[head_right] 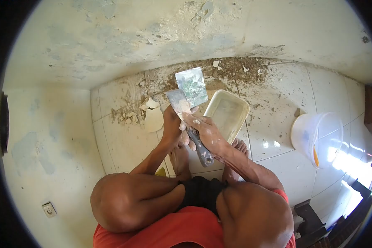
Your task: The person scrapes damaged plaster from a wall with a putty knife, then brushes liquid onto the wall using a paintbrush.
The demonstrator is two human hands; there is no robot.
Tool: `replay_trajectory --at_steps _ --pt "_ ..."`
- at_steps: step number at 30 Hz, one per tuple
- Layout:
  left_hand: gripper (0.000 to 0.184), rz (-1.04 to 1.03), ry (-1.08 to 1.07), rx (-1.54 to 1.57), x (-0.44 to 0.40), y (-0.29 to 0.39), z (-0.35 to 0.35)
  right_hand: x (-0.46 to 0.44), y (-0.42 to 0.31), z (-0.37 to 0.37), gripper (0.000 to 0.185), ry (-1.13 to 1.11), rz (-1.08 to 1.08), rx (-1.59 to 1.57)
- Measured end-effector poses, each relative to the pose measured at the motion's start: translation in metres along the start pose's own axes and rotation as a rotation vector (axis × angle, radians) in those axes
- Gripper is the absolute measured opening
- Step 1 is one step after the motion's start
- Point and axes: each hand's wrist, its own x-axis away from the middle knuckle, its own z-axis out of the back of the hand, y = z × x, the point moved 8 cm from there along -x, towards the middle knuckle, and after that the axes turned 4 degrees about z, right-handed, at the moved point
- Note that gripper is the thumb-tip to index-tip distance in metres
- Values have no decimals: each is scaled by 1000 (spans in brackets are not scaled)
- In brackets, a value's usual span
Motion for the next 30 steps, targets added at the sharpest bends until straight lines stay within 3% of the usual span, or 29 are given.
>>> replay_trajectory --at_steps 5,7,9,11,14,19,23,30 --pt "29 -98 49 75 6 -6 2 -11 -8 5 29 37 37 -249" --pt "36 -81 26 -49 9 -3 -1 -16 -13 20 29 87 52 -243" --pt "38 -159 -14 55 5 -9 -3 -21 -22 35 32 67 174 -538" --pt "38 -121 12 114 5 -7 -1 -9 -21 36 31 75 205 -473" --pt "38 -67 16 57 4 -10 3 2 7 11 31 -10 -12 -247" --pt "32 -83 44 76 9 -2 1 -10 -3 18 32 66 76 -248" --pt "32 -117 12 127 8 5 -2 -19 -19 41 29 107 168 -497" --pt "33 -99 4 110 6 0 1 -4 4 15 31 108 75 -98"
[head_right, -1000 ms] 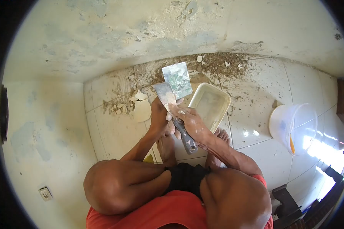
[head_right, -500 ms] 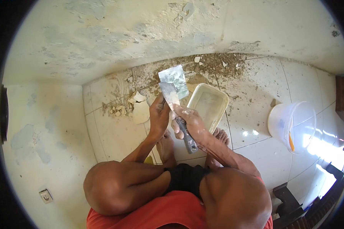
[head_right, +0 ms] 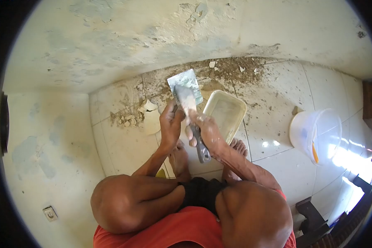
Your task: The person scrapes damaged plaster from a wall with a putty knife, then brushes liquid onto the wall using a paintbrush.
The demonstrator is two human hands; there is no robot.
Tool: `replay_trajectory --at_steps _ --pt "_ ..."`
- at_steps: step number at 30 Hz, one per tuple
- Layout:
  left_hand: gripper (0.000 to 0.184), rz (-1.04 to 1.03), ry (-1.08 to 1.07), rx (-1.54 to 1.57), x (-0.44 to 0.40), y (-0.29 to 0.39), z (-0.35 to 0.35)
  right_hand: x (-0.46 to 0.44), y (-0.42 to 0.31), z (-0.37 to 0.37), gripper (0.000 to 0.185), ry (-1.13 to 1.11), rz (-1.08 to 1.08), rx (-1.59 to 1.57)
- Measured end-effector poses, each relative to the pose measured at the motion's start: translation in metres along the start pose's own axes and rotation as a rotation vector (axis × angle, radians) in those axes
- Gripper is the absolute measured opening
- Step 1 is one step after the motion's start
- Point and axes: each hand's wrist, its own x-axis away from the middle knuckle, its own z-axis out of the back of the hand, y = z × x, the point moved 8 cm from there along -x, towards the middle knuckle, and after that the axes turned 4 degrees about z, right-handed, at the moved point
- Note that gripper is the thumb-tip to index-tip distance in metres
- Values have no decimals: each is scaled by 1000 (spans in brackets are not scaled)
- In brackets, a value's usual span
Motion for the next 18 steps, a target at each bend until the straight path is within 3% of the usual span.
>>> replay_trajectory --at_steps 5,7,11,13,15,16,18 --pt "32 14 8 31 1 2 -3 -19 -23 25 31 84 83 -228" --pt "31 7 26 32 -1 3 -1 -10 -27 23 31 52 138 -145" --pt "31 -34 45 -62 0 5 1 4 2 -4 32 -48 -6 -8" --pt "32 -51 28 -89 1 -2 0 -6 -5 4 32 15 -5 43" --pt "34 -99 -2 -151 0 -5 -2 -19 -26 24 31 116 104 -67" --pt "33 -119 49 -102 0 -6 0 -20 -31 25 30 102 131 -280" --pt "33 -55 75 -145 -3 -11 6 -9 -30 16 30 37 85 -223"
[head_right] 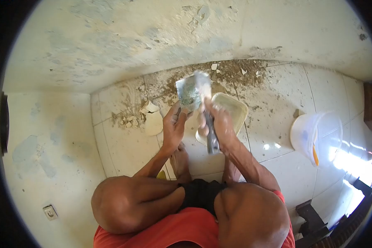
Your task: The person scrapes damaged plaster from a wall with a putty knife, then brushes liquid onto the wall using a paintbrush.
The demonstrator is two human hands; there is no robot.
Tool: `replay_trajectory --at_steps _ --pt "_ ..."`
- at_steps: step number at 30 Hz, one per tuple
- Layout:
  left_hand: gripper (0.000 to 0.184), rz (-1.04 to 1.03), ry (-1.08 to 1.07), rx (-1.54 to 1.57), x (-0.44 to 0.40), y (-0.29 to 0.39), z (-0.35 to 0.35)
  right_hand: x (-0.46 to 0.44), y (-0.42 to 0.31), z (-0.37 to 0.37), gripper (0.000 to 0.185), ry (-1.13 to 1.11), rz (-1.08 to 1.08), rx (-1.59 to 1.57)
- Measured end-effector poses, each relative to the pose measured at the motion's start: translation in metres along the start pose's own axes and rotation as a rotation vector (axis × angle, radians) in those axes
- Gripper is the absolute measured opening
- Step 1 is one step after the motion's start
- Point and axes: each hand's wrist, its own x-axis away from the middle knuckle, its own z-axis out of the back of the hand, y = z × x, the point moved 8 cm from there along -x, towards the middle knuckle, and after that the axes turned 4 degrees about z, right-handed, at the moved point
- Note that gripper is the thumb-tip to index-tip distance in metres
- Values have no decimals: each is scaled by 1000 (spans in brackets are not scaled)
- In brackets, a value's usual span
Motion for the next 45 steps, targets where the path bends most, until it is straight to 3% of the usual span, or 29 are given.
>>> replay_trajectory --at_steps 2,7,8,9,11,15,18,22,27,29,33,37,41,45 --pt "33 69 20 -47 -1 -6 7 16 21 -13 30 -91 -133 56" --pt "35 -91 46 -222 0 8 4 2 30 -18 30 -99 -86 104" --pt "35 43 7 -267 2 3 6 -4 23 -13 29 -83 -77 38" --pt "35 43 7 -268 2 1 4 -10 18 -9 28 -68 -69 -29" --pt "33 -83 22 -9 -1 7 1 -16 16 3 29 -3 -56 -176" --pt "32 -37 13 51 -4 12 6 10 20 -3 32 -55 -57 -26" --pt "32 -1 -39 -109 -3 13 5 12 32 -16 33 -120 -83 229" --pt "32 -2 -38 -29 0 8 0 -14 5 -2 32 6 -12 106" --pt "33 5 -40 -138 -4 2 9 8 17 -9 31 -11 -63 210" --pt "33 -12 -32 -217 -5 -5 10 14 35 -23 33 -156 -141 196" --pt "33 59 -24 -259 1 3 5 -12 16 -8 35 -41 -40 124" --pt "33 10 -42 -24 -3 16 -1 -8 -5 3 31 16 23 -44" --pt "33 44 -65 66 -5 20 0 11 32 3 30 -54 -186 54" --pt "32 25 -107 22 -4 22 -4 -15 20 13 31 10 -50 50"
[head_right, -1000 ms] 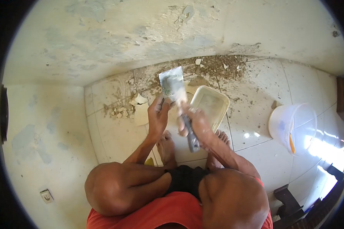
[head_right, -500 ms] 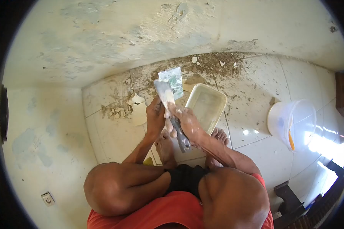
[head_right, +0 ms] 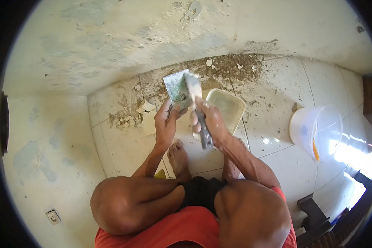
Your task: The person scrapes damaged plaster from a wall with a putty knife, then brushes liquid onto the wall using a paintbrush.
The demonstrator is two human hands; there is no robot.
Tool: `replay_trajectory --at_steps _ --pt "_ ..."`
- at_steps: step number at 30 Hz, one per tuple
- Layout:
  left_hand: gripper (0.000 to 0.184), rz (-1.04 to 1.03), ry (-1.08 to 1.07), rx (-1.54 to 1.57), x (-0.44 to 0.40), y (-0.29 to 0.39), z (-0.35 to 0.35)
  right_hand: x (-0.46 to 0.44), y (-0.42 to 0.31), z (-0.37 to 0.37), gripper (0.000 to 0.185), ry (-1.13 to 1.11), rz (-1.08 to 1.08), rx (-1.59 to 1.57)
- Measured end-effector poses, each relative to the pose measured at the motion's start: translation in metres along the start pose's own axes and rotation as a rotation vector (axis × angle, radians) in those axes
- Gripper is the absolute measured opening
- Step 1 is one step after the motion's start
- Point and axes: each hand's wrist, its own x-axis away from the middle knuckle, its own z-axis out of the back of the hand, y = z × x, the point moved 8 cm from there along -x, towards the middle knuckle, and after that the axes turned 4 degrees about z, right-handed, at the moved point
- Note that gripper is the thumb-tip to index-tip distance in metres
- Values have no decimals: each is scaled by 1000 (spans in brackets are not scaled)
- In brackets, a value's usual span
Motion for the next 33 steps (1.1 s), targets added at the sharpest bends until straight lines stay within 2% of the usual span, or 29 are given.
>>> replay_trajectory --at_steps 2,6,10,12,15,17,18,20,24,27,29,30,31,32,33 --pt "32 28 11 65 1 3 -2 -9 -6 10 31 -18 1 -79" --pt "31 2 38 40 2 8 4 10 -18 0 31 -17 80 83" --pt "30 55 1 129 5 0 -5 2 -10 1 34 33 206 166" --pt "28 65 -28 143 10 -5 -11 -4 -27 7 34 68 364 201" --pt "27 62 -26 97 14 -9 -13 -1 -34 3 33 55 339 241" --pt "30 71 -52 321 16 -9 -16 -1 -34 0 33 20 314 240" --pt "30 70 -50 322 14 -12 -16 -2 -32 1 34 14 295 187" --pt "39 121 -73 532 10 -26 -16 -1 -29 1 34 8 273 135" --pt "41 112 -93 527 2 -37 -15 1 -20 2 32 -75 206 129" --pt "42 80 -199 599 1 -30 -21 -1 -15 1 32 -121 158 120" --pt "43 256 -305 647 8 -33 -34 2 -17 -2 32 -131 141 121" --pt "43 257 -301 648 8 -36 -30 5 -25 0 33 -64 136 155" --pt "40 274 -192 594 6 -44 -18 6 -30 3 33 1 128 190" --pt "38 289 -81 538 4 -51 -7 0 -41 13 34 127 258 188" --pt "27 224 25 508 0 -39 1 -1 -53 25 34 209 385 227"
